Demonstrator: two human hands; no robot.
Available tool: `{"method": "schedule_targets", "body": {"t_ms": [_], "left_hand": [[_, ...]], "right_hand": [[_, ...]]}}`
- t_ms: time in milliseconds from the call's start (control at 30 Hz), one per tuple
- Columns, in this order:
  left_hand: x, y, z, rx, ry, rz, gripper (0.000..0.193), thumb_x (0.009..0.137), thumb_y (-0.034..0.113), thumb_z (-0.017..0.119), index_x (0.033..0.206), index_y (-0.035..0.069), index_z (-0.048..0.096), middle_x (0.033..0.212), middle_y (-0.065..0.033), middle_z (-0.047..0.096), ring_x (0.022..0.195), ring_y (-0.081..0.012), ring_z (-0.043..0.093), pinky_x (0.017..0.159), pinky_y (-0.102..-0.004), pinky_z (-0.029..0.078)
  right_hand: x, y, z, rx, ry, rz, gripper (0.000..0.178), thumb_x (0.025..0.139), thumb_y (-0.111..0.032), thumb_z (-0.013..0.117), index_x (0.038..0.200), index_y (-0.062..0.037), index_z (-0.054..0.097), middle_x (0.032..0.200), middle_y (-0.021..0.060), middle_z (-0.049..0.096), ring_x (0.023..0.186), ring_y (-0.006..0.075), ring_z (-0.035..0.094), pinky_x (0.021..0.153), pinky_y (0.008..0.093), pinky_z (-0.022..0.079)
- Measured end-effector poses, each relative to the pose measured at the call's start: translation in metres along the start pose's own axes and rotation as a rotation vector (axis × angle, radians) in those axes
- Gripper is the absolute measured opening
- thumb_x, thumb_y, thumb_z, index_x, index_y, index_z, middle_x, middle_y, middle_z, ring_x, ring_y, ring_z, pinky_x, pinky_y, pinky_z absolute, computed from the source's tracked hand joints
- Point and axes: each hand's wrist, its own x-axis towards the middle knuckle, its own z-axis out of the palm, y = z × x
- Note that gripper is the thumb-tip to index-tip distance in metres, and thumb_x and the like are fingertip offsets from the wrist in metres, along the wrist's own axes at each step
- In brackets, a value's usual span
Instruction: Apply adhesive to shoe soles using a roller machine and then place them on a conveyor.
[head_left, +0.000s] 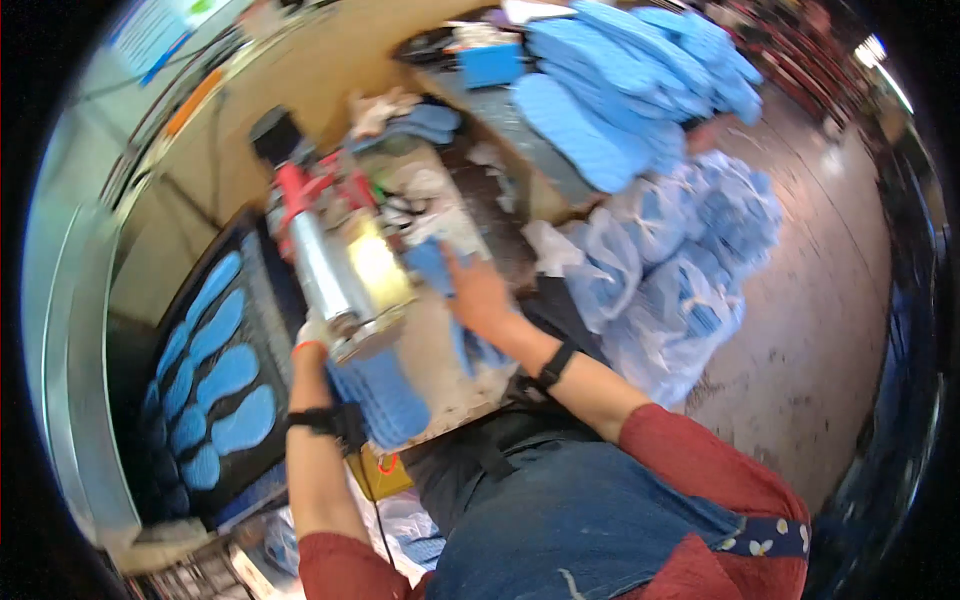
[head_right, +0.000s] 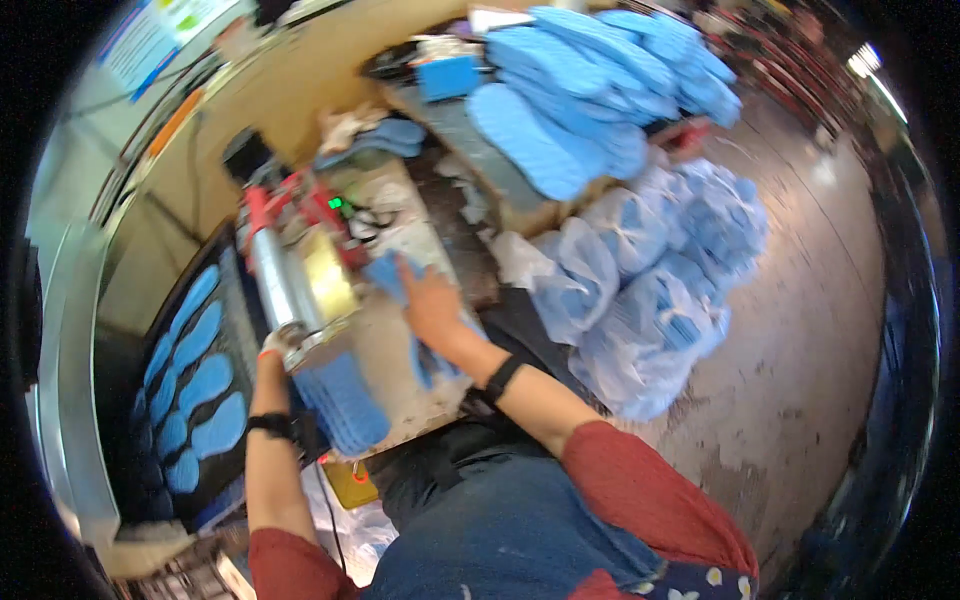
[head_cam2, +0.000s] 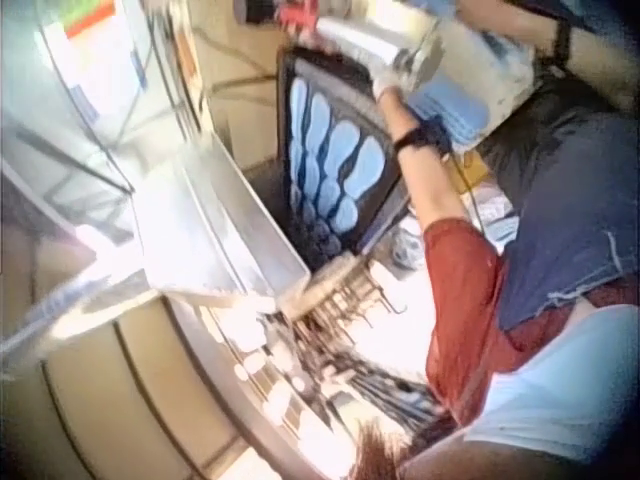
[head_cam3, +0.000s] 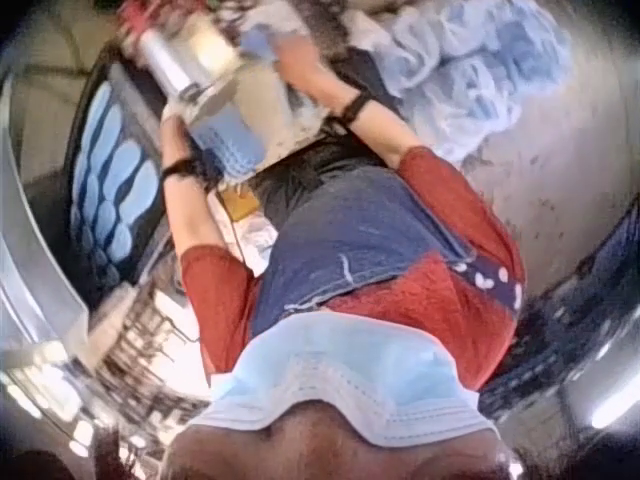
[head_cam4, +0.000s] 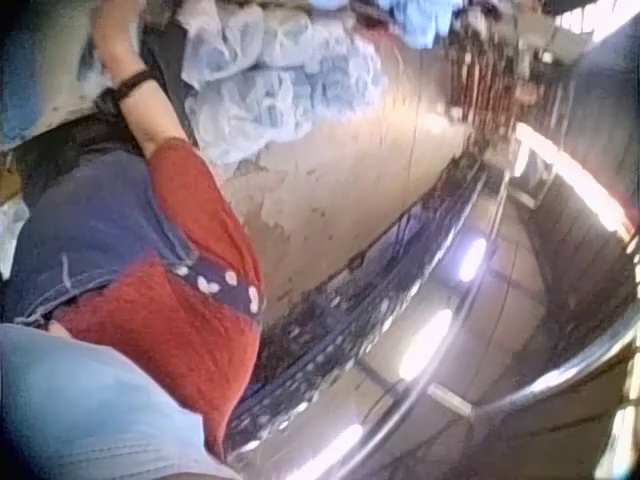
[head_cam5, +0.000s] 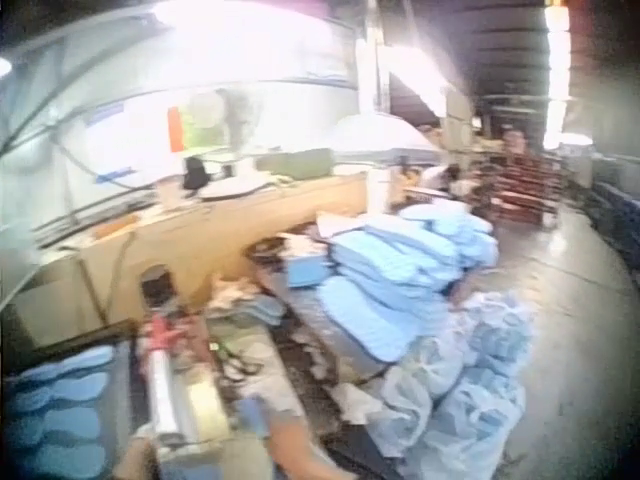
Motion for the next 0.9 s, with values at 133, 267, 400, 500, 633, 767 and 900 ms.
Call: {"method": "schedule_targets", "body": {"t_ms": [133,267,400,500,633,767,900], "left_hand": [[-0.088,0.036,0.009,0.763,-0.245,0.089,0.025,0.090,0.018,0.044,0.104,0.003,0.058,0.096,-0.0096,0.063,0.082,-0.0214,0.061,0.069,-0.0360,0.052],[-0.121,0.003,0.031,1.165,-0.178,0.259,0.023,0.092,0.016,0.043,0.103,0.001,0.057,0.091,-0.0089,0.061,0.078,-0.0221,0.059,0.063,-0.0371,0.052],[-0.114,-0.069,0.053,1.574,0.068,0.673,0.039,0.092,0.029,0.041,0.117,0.000,0.047,0.107,-0.0166,0.056,0.095,-0.0277,0.055,0.076,-0.0394,0.048],[-0.103,-0.120,0.058,1.829,0.248,1.004,0.053,0.093,0.039,0.039,0.127,-0.001,0.040,0.119,-0.0223,0.052,0.108,-0.0319,0.051,0.086,-0.0411,0.044],[-0.144,-0.197,0.118,2.056,0.561,0.938,0.063,0.093,0.046,0.037,0.135,0.000,0.035,0.130,-0.0257,0.046,0.117,-0.0357,0.048,0.091,-0.0426,0.043],[-0.158,-0.210,0.138,2.078,0.823,0.669,0.063,0.093,0.048,0.038,0.136,0.002,0.034,0.137,-0.0214,0.040,0.116,-0.0371,0.048,0.085,-0.0441,0.047],[-0.146,-0.211,0.144,1.970,0.734,0.666,0.062,0.094,0.046,0.038,0.138,0.002,0.033,0.139,-0.0208,0.038,0.120,-0.0377,0.044,0.095,-0.0431,0.041]], "right_hand": [[0.000,0.020,-0.014,0.270,-0.002,0.022,0.081,0.068,-0.023,0.070,0.139,-0.0180,0.031,0.091,0.0230,0.055,0.080,0.0395,0.057,0.068,0.0467,0.048],[-0.011,0.003,-0.025,0.390,0.001,0.016,0.074,0.068,-0.022,0.070,0.135,-0.0151,0.038,0.103,0.0219,0.052,0.092,0.0383,0.055,0.072,0.0454,0.047],[-0.016,0.010,0.013,0.073,0.260,-0.092,0.072,0.067,-0.024,0.072,0.133,-0.0159,0.042,0.127,0.0263,0.041,0.118,0.0383,0.041,0.091,0.0484,0.038],[-0.019,0.010,0.017,0.095,0.233,-0.155,0.068,0.068,-0.026,0.072,0.130,-0.0147,0.047,0.139,0.0227,0.033,0.131,0.0404,0.027,0.100,0.0498,0.030],[-0.022,0.023,0.027,0.115,0.164,-0.232,0.055,0.073,-0.025,0.067,0.124,-0.0117,0.053,0.142,0.0194,0.031,0.133,0.0409,0.024,0.102,0.0499,0.028],[-0.019,0.024,0.033,0.141,0.146,-0.265,0.052,0.075,-0.024,0.064,0.124,-0.0097,0.053,0.144,0.0204,0.027,0.133,0.0405,0.024,0.103,0.0495,0.027],[-0.016,0.033,0.027,0.134,0.083,-0.253,0.053,0.075,-0.023,0.062,0.125,-0.0096,0.051,0.145,0.0200,0.025,0.133,0.0412,0.024,0.104,0.0496,0.027]]}}
